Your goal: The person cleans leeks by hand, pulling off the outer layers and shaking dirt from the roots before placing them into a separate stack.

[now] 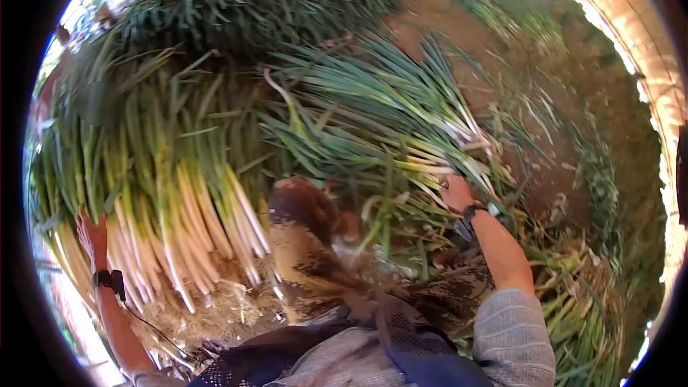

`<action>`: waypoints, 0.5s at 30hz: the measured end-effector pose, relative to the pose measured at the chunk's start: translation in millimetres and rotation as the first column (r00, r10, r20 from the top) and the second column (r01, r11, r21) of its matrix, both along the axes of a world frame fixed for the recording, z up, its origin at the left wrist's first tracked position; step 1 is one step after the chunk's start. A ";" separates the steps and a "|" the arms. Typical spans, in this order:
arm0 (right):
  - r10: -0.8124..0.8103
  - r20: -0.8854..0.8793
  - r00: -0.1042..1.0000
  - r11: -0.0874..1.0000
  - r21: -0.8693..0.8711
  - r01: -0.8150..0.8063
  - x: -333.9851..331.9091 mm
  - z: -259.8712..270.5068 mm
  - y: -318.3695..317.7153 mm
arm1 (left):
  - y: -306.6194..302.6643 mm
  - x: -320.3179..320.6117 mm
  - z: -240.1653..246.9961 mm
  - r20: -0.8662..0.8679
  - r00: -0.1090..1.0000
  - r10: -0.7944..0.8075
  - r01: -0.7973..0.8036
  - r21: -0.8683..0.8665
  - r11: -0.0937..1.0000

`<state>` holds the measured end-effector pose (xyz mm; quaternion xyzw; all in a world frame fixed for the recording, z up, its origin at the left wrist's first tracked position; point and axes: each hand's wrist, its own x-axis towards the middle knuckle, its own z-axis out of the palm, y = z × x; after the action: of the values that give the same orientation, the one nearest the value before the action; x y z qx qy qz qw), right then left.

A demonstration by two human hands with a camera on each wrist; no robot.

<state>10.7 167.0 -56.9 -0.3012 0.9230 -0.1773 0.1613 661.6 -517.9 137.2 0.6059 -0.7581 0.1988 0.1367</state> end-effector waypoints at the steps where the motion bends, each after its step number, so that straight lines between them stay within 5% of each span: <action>1: -0.035 0.006 0.999 0.999 0.022 0.035 -8.2 -10.3 15.8 | -42.3 -20.8 -37.0 -0.334 0.902 -0.274 0.282 -0.024 0.959; 2: -0.063 0.011 0.998 0.997 0.041 0.062 -15.2 -23.3 31.0 | -81.6 -41.3 -72.2 -0.594 0.636 -0.493 0.548 -0.103 0.830; 4: -0.150 0.040 0.988 0.988 0.054 0.148 -19.8 -31.9 51.5 | 9.4 -188.1 -44.9 -0.712 0.545 -0.442 0.719 0.125 0.684; 6: -0.234 0.062 0.970 0.971 0.059 0.230 -22.9 -38.1 57.9 | 170.4 -337.8 0.6 -0.942 0.266 -0.203 0.868 0.143 0.475; 8: -0.319 -0.074 0.945 0.947 0.023 0.321 -20.9 -42.0 61.0 | 252.9 -435.1 -11.7 -0.994 0.058 0.095 0.978 0.076 0.195; 12: -0.181 -0.040 0.983 0.973 0.139 0.185 -38.9 -68.0 64.1 | 399.2 -547.0 -35.4 -0.783 0.102 0.614 0.992 0.031 -0.125; 15: -0.108 -0.048 0.993 0.986 0.123 0.113 -61.7 -86.1 40.8 | 453.3 -578.6 -67.3 -0.716 0.268 0.645 0.950 0.086 -0.300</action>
<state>-51.0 207.8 -143.0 -0.2423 0.9507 -0.1213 0.1507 83.1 -64.6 69.9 0.1465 -0.4522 -0.8789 0.0402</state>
